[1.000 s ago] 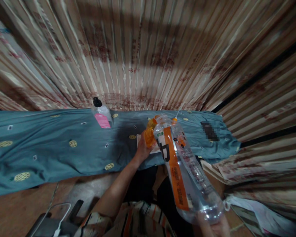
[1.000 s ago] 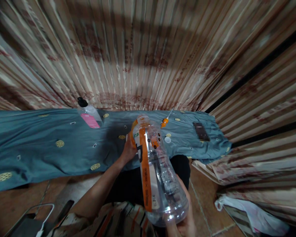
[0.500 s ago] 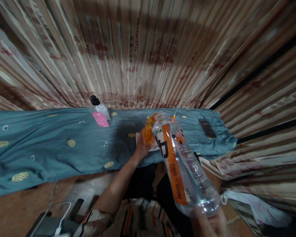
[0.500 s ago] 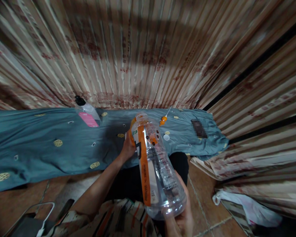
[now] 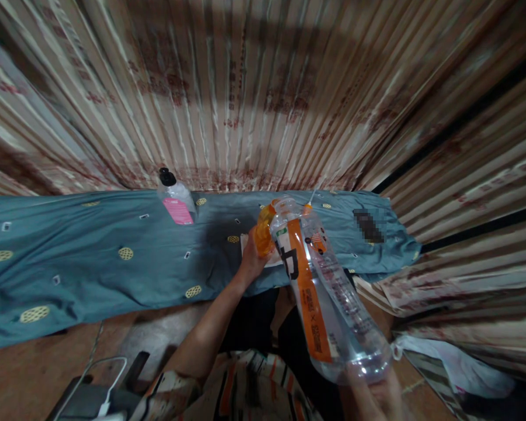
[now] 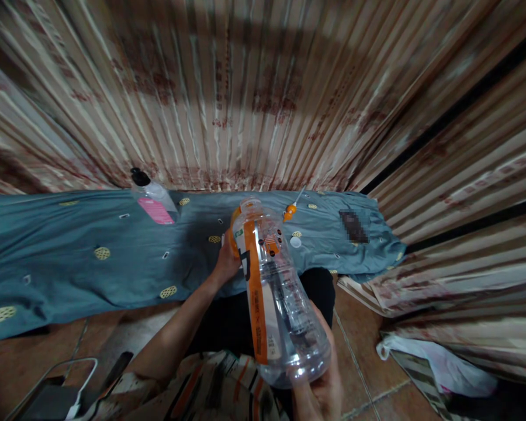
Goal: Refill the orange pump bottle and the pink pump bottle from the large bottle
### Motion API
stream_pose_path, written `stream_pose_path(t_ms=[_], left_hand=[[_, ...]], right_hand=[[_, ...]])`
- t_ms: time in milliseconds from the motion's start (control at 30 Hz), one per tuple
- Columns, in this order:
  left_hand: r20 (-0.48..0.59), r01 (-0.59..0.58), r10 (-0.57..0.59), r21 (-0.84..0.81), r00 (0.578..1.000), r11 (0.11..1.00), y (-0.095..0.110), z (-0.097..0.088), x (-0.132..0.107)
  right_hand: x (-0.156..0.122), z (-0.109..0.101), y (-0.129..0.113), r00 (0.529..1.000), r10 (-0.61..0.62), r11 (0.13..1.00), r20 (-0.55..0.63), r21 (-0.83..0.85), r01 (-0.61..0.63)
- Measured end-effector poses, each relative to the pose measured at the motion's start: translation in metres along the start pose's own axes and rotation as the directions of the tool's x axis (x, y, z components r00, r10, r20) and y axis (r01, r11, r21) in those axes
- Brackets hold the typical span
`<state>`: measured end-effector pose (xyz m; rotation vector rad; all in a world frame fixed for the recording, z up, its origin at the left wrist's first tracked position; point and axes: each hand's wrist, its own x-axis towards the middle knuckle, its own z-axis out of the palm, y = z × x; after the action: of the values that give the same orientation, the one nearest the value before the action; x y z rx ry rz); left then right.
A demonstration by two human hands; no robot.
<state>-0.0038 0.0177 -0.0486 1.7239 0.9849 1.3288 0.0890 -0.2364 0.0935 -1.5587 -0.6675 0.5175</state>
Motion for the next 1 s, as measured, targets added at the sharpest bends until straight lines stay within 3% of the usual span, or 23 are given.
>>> stream_pose_path(t_ms=[467,1000], left_hand=[[0.013,0.01,-0.009,-0.011,1.0,1.0,0.0011,-0.0015,0.001],[0.041,0.026,-0.026,-0.015,0.999,1.0,-0.0019,-0.001,-0.0007]], right_hand=[[-0.0024,-0.0026,0.0025,0.999,0.017,0.998,0.043,0.053,-0.02],[-0.0011,-0.0011,0.0019,1.0,0.003,0.999,-0.003,0.034,-0.003]])
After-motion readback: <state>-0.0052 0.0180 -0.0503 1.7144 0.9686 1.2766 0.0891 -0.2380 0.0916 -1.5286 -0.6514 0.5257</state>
